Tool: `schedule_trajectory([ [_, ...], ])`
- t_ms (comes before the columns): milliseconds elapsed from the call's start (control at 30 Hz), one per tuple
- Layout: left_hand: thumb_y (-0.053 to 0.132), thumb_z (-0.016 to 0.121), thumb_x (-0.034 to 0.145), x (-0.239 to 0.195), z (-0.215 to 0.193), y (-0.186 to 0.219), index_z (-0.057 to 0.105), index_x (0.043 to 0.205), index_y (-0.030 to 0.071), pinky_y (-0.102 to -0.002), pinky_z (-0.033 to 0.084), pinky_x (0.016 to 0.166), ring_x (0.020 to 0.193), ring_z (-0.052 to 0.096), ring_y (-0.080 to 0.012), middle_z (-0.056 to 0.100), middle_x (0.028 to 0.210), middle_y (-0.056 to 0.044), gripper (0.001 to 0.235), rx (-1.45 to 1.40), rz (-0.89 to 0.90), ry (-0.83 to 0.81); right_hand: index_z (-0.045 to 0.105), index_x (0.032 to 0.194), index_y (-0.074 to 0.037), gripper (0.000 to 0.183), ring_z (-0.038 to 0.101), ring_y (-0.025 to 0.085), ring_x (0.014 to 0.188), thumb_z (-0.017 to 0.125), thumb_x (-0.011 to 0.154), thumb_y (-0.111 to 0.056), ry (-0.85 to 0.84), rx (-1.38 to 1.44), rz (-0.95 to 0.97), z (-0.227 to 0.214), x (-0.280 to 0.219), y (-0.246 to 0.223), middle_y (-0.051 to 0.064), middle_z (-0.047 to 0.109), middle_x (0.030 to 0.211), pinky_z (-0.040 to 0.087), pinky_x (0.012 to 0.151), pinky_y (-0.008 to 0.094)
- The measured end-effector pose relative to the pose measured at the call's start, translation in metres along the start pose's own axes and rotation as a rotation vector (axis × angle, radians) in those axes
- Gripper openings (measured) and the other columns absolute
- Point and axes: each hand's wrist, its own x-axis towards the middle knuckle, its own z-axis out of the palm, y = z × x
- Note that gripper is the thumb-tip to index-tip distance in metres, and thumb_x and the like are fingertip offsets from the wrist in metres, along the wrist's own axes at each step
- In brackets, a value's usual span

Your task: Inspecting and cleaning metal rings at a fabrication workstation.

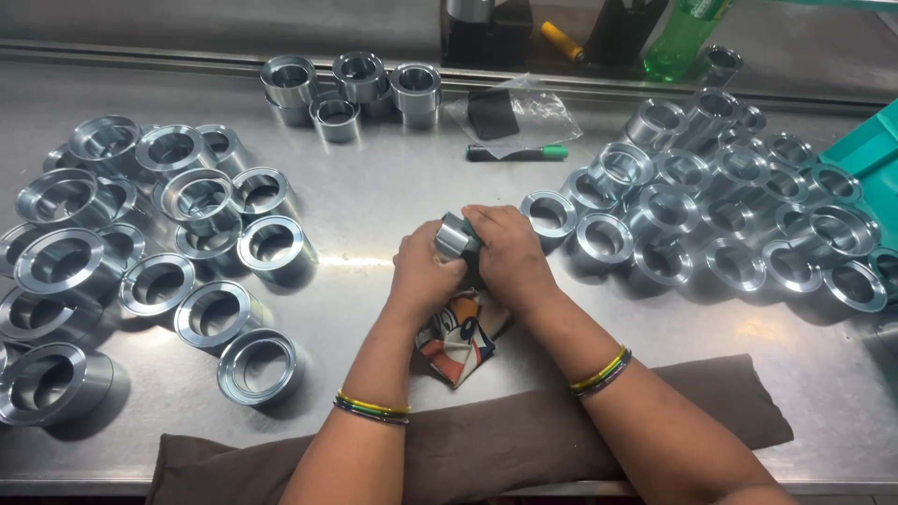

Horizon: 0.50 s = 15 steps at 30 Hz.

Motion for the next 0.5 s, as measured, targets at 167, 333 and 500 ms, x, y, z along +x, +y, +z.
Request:
schedule_trajectory([
  [167,0.011,0.067,0.072,-0.005,-0.003,0.001,0.069,0.102,0.009,-0.039,0.058,0.079,0.086,0.076,-0.0274,0.076,0.09,-0.012,0.03,-0.035,-0.069,-0.045,0.066,0.124,0.003,0.045,0.064,0.035,0.113,0.056,0.08,0.008,-0.022,-0.047,-0.053,-0.007,0.0,-0.012,0.017,0.07,0.124,0.048,0.1,0.043],
  [333,0.01,0.067,0.069,0.004,0.003,-0.005,0.07,0.098,0.008,-0.039,0.057,0.08,0.083,0.076,-0.0294,0.077,0.087,-0.013,0.029,0.045,-0.019,-0.059,0.066,0.126,0.003,0.044,0.064,0.034,0.115,0.058,0.082,0.004,-0.024,-0.096,-0.044,-0.007,0.001,-0.012,0.016,0.069,0.125,0.048,0.103,0.043],
  [500,0.018,0.069,0.075,0.007,0.008,-0.008,0.071,0.109,0.011,-0.044,0.055,0.088,0.102,0.07,-0.0386,0.075,0.102,-0.018,0.035,0.045,0.039,0.005,0.063,0.128,0.003,0.044,0.062,0.034,0.119,0.057,0.085,0.001,-0.01,-0.125,-0.058,0.003,-0.002,0.0,0.018,0.068,0.128,0.047,0.104,0.045],
])
